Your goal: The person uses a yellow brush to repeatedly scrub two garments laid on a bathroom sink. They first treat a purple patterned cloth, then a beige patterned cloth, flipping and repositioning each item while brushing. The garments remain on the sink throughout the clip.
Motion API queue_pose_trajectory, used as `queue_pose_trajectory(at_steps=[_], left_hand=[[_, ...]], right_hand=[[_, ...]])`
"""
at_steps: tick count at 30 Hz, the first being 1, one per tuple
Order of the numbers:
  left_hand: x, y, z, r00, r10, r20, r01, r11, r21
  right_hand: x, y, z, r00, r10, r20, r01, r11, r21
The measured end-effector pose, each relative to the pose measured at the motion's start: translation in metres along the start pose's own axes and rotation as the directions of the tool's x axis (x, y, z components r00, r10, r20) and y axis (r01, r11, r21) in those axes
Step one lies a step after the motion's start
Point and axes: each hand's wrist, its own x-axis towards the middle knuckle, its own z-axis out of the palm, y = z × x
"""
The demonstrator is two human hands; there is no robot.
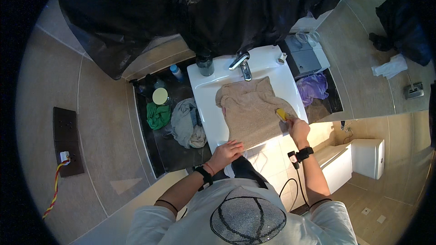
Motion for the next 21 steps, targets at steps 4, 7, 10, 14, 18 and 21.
queue_pose_trajectory(at_steps=[4,7,10,14,18,21], left_hand=[[0.028,0.004,-0.009,0.952,-0.262,0.158,0.273,0.961,-0.052],[0.039,-0.004,0.007,0.962,-0.255,0.103,0.221,0.939,0.262],[0.025,-0.016,0.024,0.928,-0.330,0.170,0.246,0.889,0.385],[0.009,-0.004,0.014,0.938,-0.273,0.213,0.180,0.910,0.374],[0.002,0.002,0.006,0.929,-0.305,0.212,0.240,0.928,0.284],[-0.003,-0.004,0.019,0.944,-0.311,0.112,0.256,0.901,0.351]], right_hand=[[0.007,0.008,-0.010,0.999,-0.019,-0.049,0.018,1.000,-0.016],[-0.003,0.011,-0.007,0.999,-0.017,-0.031,0.016,1.000,-0.021],[-0.021,0.015,-0.012,1.000,0.004,-0.025,-0.004,1.000,-0.002],[-0.051,0.026,-0.028,0.999,0.050,-0.003,-0.049,0.998,0.047],[-0.060,-0.008,-0.021,0.998,-0.012,0.068,0.013,1.000,-0.018],[-0.076,-0.077,-0.008,0.968,-0.210,0.136,0.180,0.962,0.204]])
